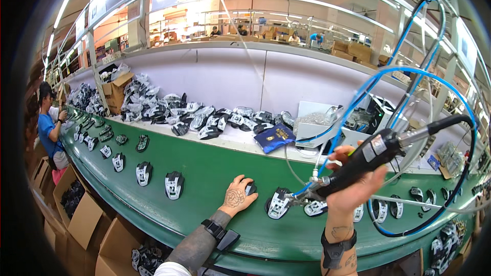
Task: Using a pneumatic screwdriver to secure components onto computer mice on an assembly line.
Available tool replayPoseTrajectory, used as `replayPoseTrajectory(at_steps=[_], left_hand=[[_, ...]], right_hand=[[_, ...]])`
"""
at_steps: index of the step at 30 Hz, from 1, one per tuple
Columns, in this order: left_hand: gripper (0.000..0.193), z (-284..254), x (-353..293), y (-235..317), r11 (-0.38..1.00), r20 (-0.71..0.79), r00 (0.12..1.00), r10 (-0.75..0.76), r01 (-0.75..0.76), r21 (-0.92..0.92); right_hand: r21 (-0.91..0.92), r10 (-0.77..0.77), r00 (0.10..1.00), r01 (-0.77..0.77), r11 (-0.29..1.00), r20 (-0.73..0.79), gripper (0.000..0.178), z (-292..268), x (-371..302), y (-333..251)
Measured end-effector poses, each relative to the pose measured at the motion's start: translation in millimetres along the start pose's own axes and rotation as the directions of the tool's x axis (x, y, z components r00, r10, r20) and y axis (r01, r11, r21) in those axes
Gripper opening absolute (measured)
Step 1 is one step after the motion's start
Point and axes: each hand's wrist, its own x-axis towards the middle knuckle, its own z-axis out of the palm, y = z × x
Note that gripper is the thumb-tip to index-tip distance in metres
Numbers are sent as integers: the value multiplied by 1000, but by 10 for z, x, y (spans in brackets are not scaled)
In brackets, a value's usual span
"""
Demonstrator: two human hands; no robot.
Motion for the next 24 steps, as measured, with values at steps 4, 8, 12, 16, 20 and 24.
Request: replayPoseTrajectory(at_steps=[4, 8, 12, 16, 20, 24], left_hand=[[53, -68, 88, -102, 995, 104, 990, 93, -95, 20], [54, -44, 342, -126, 956, 173, 943, 284, -293, 28], [59, -76, 248, -86, 926, 199, 920, 337, -362, 106], [68, -340, -63, -1, 947, 98, 943, 318, -320, 6], [80, -360, 3, -65, 979, 90, 975, 204, -203, -26], [86, -296, -42, -97, 963, 257, 945, 204, -241, 122]], right_hand=[[-49, 14, 984, -6, 999, 177, 65, -152, 98, 138], [-63, -178, 979, 185, 981, 104, 50, -450, -61, 186], [-251, -269, 961, 275, 928, 58, 51, -735, -239, 175], [-379, -332, 937, 347, 858, 106, 49, -922, -297, 236], [-497, -385, 914, 394, 773, 125, 58, -1111, -393, 352], [-617, -360, 919, 377, 691, 158, 67, -1280, -530, 347]])
